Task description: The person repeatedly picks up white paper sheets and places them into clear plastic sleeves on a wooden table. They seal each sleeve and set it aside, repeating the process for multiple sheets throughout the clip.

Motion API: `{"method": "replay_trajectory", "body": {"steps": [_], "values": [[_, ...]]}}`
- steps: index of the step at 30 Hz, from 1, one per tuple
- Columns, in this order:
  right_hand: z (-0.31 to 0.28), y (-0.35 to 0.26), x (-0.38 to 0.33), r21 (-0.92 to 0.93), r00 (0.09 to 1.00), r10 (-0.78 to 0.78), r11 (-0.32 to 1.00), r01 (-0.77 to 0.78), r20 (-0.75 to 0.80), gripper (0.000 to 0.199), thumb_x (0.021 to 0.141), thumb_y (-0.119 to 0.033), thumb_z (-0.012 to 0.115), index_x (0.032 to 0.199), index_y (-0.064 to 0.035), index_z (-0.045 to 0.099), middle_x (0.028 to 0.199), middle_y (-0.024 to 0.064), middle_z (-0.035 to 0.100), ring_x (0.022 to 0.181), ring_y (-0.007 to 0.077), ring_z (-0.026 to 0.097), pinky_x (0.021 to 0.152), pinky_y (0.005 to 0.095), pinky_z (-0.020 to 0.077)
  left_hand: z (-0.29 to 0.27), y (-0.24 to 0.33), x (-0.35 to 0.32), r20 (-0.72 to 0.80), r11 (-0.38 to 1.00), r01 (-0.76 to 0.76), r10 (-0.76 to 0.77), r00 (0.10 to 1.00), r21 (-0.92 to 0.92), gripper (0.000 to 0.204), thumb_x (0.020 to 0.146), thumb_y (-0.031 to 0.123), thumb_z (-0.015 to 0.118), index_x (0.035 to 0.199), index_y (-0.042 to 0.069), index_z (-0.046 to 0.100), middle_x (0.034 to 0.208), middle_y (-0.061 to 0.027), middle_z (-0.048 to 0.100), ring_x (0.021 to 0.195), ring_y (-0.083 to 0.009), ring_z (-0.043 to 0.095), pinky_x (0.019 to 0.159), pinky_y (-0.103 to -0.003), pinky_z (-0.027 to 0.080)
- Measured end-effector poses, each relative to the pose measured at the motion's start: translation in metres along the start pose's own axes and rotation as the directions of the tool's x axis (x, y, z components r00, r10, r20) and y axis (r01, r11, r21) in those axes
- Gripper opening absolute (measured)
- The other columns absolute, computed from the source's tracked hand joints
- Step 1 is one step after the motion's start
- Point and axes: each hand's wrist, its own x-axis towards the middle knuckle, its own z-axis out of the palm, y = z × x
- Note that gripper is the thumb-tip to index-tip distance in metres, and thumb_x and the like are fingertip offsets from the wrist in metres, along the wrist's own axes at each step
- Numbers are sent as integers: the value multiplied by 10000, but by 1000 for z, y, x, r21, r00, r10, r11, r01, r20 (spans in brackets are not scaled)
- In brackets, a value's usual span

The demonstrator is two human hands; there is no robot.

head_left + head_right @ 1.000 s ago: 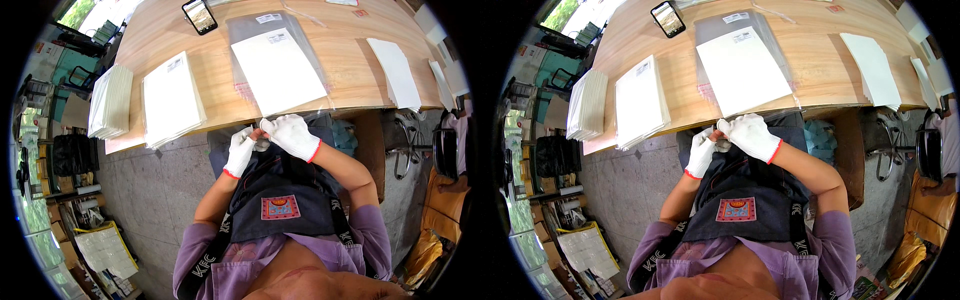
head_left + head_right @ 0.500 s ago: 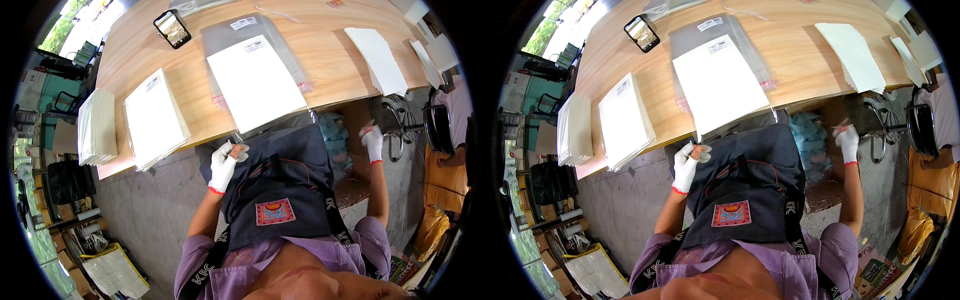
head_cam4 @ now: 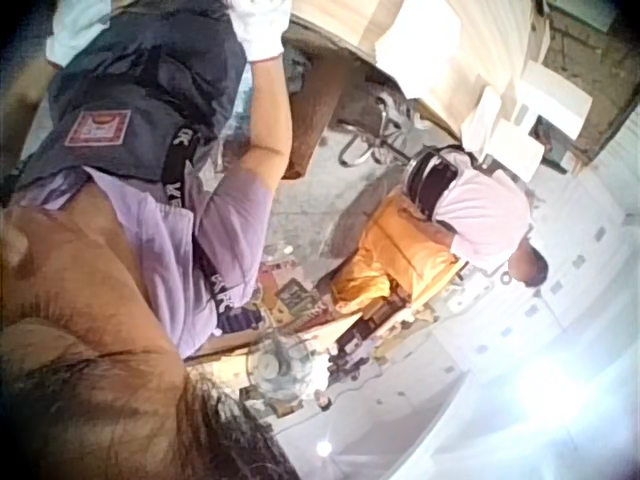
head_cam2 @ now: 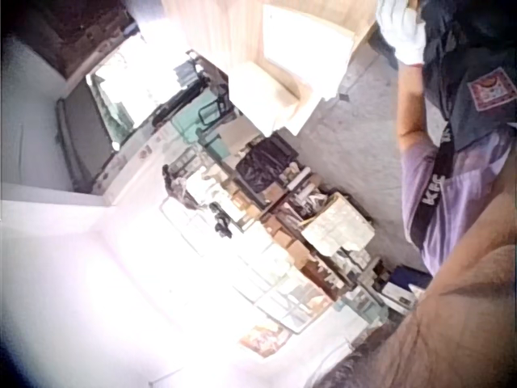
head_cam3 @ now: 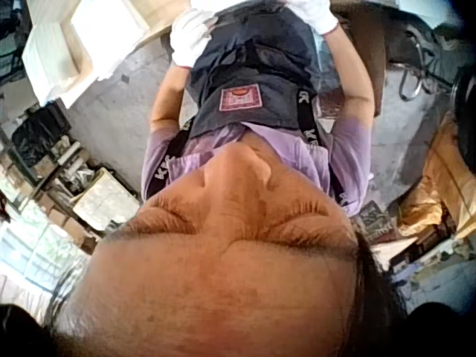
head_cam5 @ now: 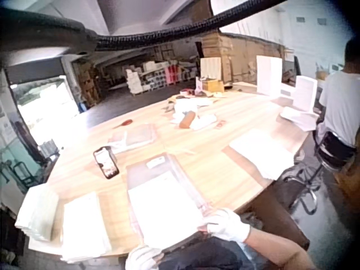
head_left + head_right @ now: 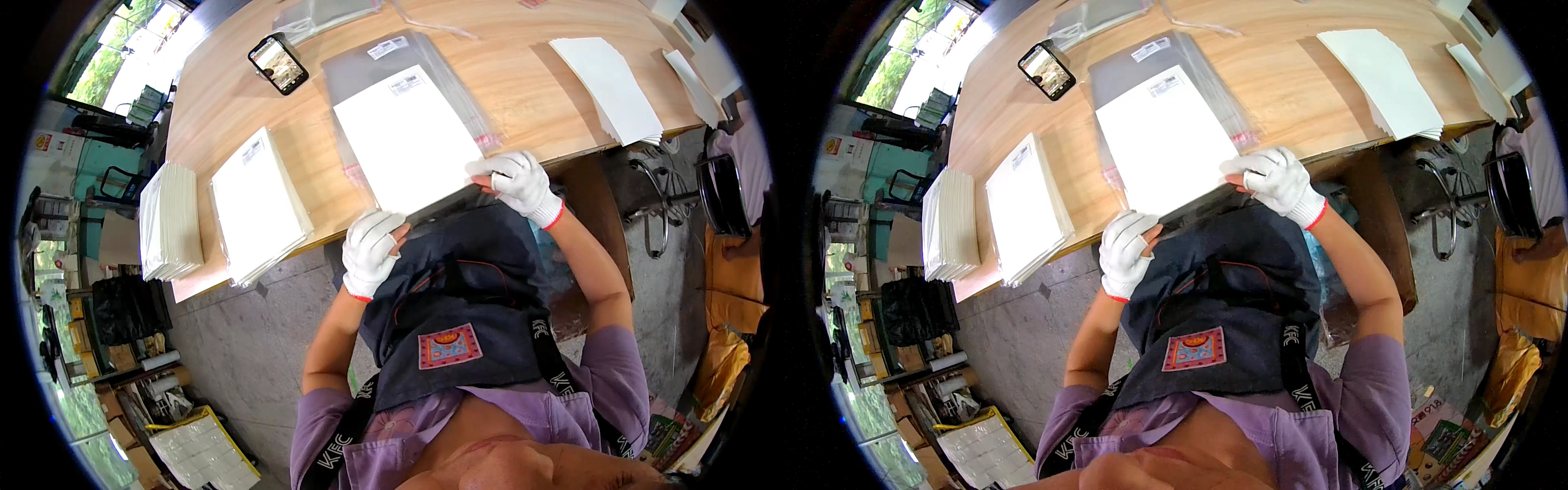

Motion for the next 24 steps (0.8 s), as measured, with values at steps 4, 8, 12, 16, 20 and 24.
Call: {"method": "replay_trajectory", "body": {"steps": [4, 8, 12, 16, 20, 24], "values": [[17, -25, -16, 192, 938, 340, 927, -323, -61, 175, 691, -197, 729, 706, -102, 583, 692, 39, 556, 634, 240, 577, 561, 341, 458, 8, 15, -40, -8, 727, 615, -648, 762, -304, 143, 754, 60, 679, 896, 56, 696, 800, -72, 591, 708, -206, 542, 651, -299, 435], [29, -53, -12, 427, 547, 823, 443, -788, 154, 192, 767, -184, 697, 797, -56, 557, 661, 89, 585, 585, 242, 579, 557, 328, 454, 36, 31, -36, -2, 151, 510, -960, 281, -847, 87, 861, 90, 624, 947, 76, 613, 813, 16, 568, 702, -101, 517, 620, -245, 427], [24, -49, -8, 307, 531, 847, 499, -811, 27, 175, 820, -178, 659, 814, -31, 562, 632, 71, 571, 547, 140, 518, 531, 281, 418, 39, 25, -35, 309, -296, 89, -917, 251, -951, 135, 879, 156, 611, 1001, 121, 566, 924, 14, 599, 826, -106, 568, 652, -249, 465], [2, -41, -13, 412, 384, 854, 228, -882, 350, 287, 917, -260, 524, 783, -15, 590, 583, 34, 557, 488, 96, 492, 472, 255, 387, 29, 21, -45, 461, -380, 299, -843, 277, -875, 234, 922, 321, 546, 992, 98, 558, 856, -2, 609, 742, -99, 581, 617, -238, 473], [-4, -60, -2, 438, 285, 775, 13, -899, 563, 175, 901, -211, 518, 922, -46, 570, 614, 34, 556, 509, 87, 492, 457, 235, 375, 5, 22, -23, 323, -6, 583, -837, 442, -812, 355, 936, 378, 519, 971, 27, 560, 794, -10, 576, 657, -77, 531, 591, -232, 460], [14, -68, 2, 587, 365, 643, -165, -793, 674, 139, 905, -138, 477, 1006, -71, 546, 661, 5, 548, 498, 55, 461, 442, 189, 365, -39, 15, -12, 141, 353, 686, -821, 553, -636, 283, 931, 258, 541, 967, -22, 559, 758, 9, 495, 667, -69, 457, 588, -218, 402]]}}
